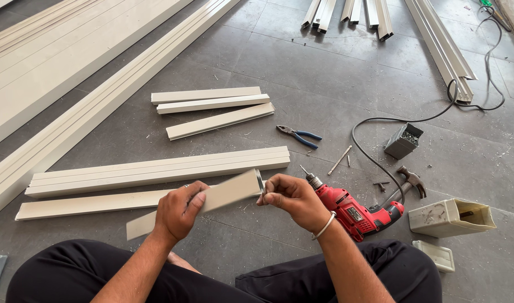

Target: The person sits on the floor and assembles white plastic moldings. They use a cordless drill to attach a metal bracket to a molding piece and then use a hammer to secure the bracket further. The person handles multiple molding pieces and tools throughout the process.

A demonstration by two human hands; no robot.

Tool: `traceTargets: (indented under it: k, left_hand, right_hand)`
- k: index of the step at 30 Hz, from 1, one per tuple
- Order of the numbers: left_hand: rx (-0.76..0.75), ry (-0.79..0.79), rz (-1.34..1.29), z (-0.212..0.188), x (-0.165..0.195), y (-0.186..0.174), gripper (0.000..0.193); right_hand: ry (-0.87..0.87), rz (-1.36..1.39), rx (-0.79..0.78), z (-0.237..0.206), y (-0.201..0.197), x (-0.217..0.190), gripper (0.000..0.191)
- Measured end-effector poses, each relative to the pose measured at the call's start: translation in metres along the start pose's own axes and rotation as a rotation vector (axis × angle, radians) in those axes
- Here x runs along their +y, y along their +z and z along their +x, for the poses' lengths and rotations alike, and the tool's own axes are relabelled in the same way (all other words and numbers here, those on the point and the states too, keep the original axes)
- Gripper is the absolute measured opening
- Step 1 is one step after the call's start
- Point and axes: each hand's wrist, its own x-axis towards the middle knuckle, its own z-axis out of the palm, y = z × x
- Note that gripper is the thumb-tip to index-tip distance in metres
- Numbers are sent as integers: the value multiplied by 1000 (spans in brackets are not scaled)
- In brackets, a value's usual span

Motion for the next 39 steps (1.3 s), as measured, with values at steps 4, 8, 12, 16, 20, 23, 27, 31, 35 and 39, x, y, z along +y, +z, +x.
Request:
traceTargets:
  k: [4, 8, 12, 16, 20, 23, 27, 31, 35, 39]
  left_hand:
    - [103, -46, 42, 3, -8, -14, 41]
    - [94, -68, 67, 2, -8, -15, 42]
    - [-23, -63, 185, 0, -4, -4, 52]
    - [-144, -9, 394, 2, -1, 5, 72]
    - [-191, -27, 463, 1, 3, 8, 78]
    - [-151, 27, 460, -2, 8, 8, 73]
    - [16, 222, 346, -4, 21, 7, 66]
    - [21, 39, 134, -2, 47, 15, 64]
    - [97, 122, -260, 8, 86, 35, 55]
    - [0, 105, -489, 28, 126, 59, 53]
  right_hand:
    - [-144, 221, 6, -6, -13, -8, 15]
    - [-72, 68, 395, -7, -44, -16, 16]
    - [344, -735, 433, -16, -64, -13, 18]
    - [718, -897, 145, -17, -62, 5, 23]
    - [687, -981, 214, -14, -60, 9, 26]
    - [579, -943, 348, -16, -61, 2, 28]
    - [480, -902, 459, -15, -59, -7, 32]
    - [354, -888, 470, -12, -56, -14, 34]
    - [308, -673, 295, -14, -47, -23, 53]
    - [149, -458, 130, -17, -35, -31, 76]
